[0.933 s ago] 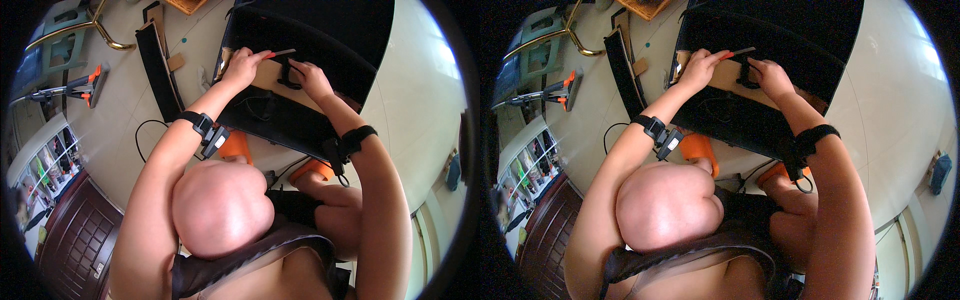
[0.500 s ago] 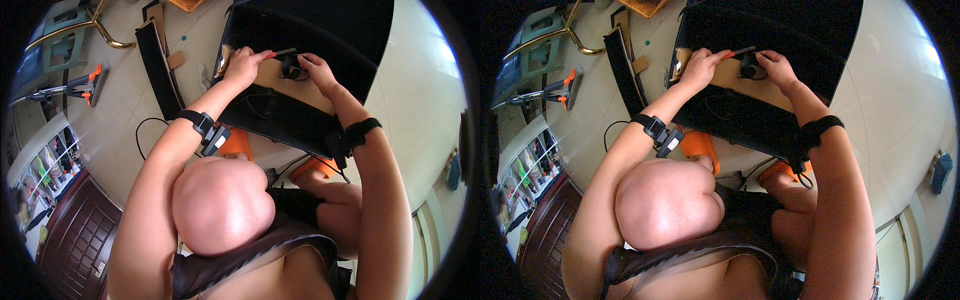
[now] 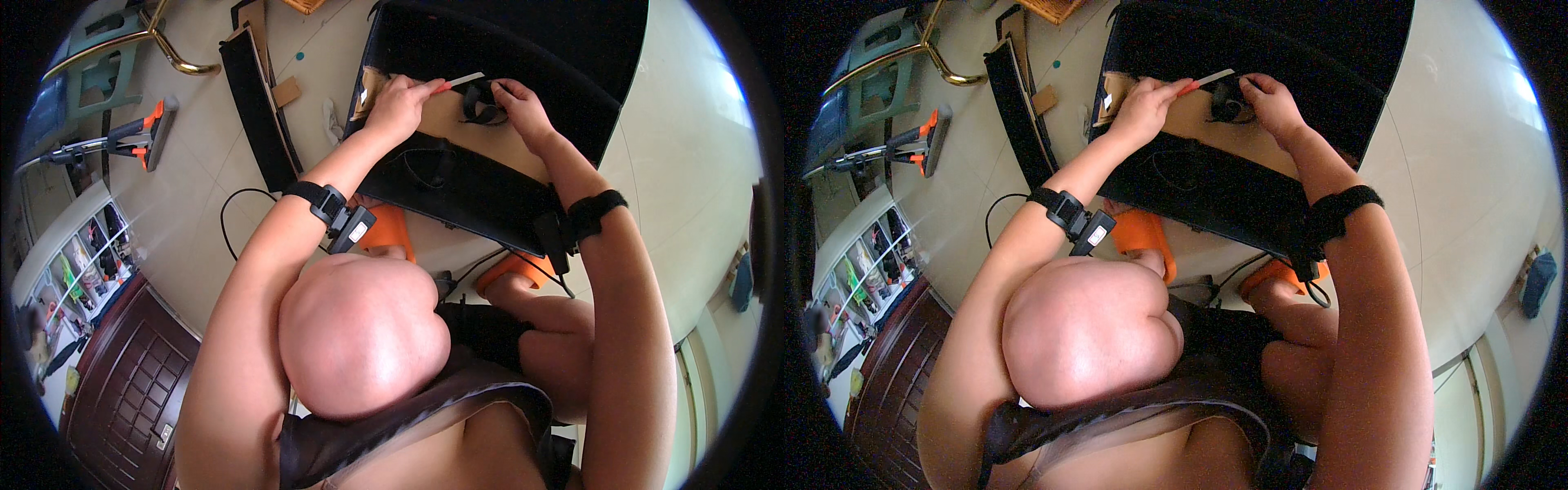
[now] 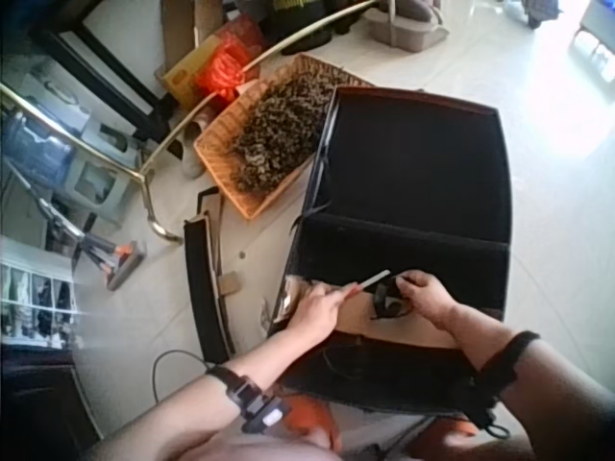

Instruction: The person uses a red utility knife to cut the tape and remove the cardboard backing from a black box. They then remove a black plastic frame and a black foam insert from inside the box.

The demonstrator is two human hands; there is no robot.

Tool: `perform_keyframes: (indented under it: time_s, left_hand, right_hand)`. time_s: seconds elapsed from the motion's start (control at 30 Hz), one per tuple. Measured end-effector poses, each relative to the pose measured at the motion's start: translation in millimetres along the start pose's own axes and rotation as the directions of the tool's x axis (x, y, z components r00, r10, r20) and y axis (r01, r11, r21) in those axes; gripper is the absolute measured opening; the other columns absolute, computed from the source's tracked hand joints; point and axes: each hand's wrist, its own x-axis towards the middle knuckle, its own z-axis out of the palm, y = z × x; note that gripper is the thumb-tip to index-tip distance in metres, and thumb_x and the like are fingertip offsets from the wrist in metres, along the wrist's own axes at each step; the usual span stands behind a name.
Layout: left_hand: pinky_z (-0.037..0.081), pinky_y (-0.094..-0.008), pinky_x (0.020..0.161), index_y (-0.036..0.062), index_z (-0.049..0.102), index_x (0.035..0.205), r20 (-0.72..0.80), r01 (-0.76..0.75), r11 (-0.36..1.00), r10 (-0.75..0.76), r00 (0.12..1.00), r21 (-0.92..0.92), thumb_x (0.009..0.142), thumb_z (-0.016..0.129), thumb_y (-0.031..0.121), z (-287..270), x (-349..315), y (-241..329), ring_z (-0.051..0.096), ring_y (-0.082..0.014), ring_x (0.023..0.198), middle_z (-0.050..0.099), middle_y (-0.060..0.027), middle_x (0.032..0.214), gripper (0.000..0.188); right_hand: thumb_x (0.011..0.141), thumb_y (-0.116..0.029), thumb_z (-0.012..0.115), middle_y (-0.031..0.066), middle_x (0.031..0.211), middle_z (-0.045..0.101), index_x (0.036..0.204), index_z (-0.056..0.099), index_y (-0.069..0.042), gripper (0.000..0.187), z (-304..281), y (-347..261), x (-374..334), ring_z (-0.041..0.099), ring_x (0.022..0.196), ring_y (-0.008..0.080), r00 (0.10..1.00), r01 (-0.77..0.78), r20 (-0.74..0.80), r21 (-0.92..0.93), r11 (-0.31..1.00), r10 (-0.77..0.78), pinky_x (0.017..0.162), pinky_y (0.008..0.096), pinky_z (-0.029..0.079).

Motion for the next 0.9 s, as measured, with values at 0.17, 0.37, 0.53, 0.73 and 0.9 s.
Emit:
perform_keyframes:
  time_s: [0.17,0.37,0.53,0.73,0.9]
  left_hand:
    - [0.044,-0.0371,0.080,0.0223,0.061,0.110,-0.024,-0.039,0.997,0.037,0.999,-0.064,0.086,0.047,0.013,2,0,-5,0.054,-0.0290,0.087,0.055,-0.0139,0.087,0.029]
    - [0.045,-0.0370,0.076,0.0231,0.058,0.114,0.017,-0.008,0.997,0.007,1.000,0.083,0.085,0.049,0.012,9,10,6,0.054,-0.0283,0.080,0.054,-0.0136,0.080,0.032]
    - [0.045,-0.0370,0.075,0.0248,0.060,0.111,-0.036,-0.053,0.997,0.055,0.998,0.058,0.085,0.049,0.011,8,8,4,0.054,-0.0281,0.079,0.053,-0.0127,0.078,0.031]
    - [0.045,-0.0369,0.074,0.0255,0.060,0.112,-0.013,-0.058,0.993,0.059,0.998,0.107,0.084,0.048,0.010,14,9,6,0.053,-0.0281,0.079,0.052,-0.0135,0.079,0.034]
    - [0.044,-0.0381,0.074,0.0275,0.058,0.113,-0.025,-0.078,0.993,0.080,0.996,0.094,0.084,0.046,0.010,15,7,-2,0.053,-0.0286,0.079,0.052,-0.0132,0.079,0.036]
  right_hand:
    - [0.090,-0.026,0.048,0.0049,0.097,0.057,0.113,0.053,-0.006,0.030,0,-3,0,0.052,0.090,0.0151,0.999,-0.033,0.007,-0.003,0.999,0.033,0.086,0.0299,0.040]
    - [0.089,-0.023,0.050,0.0050,0.096,0.058,0.112,0.054,-0.004,0.030,-3,2,2,0.053,0.089,0.0142,1.000,0.000,-0.003,0.011,1.000,0.000,0.081,0.0290,0.042]
    - [0.089,-0.023,0.050,0.0051,0.095,0.058,0.111,0.054,-0.004,0.029,-4,2,1,0.053,0.089,0.0145,1.000,-0.006,0.014,0.088,0.996,0.005,0.082,0.0287,0.042]
    - [0.089,-0.023,0.050,0.0058,0.097,0.058,0.111,0.054,-0.004,0.030,-6,4,1,0.053,0.092,0.0154,1.000,0.013,-0.002,0.121,0.993,-0.013,0.084,0.0294,0.042]
    - [0.089,-0.021,0.050,0.0050,0.095,0.057,0.110,0.054,-0.002,0.029,-5,2,1,0.052,0.088,0.0137,1.000,0.010,-0.011,0.121,0.993,-0.009,0.082,0.0283,0.041]
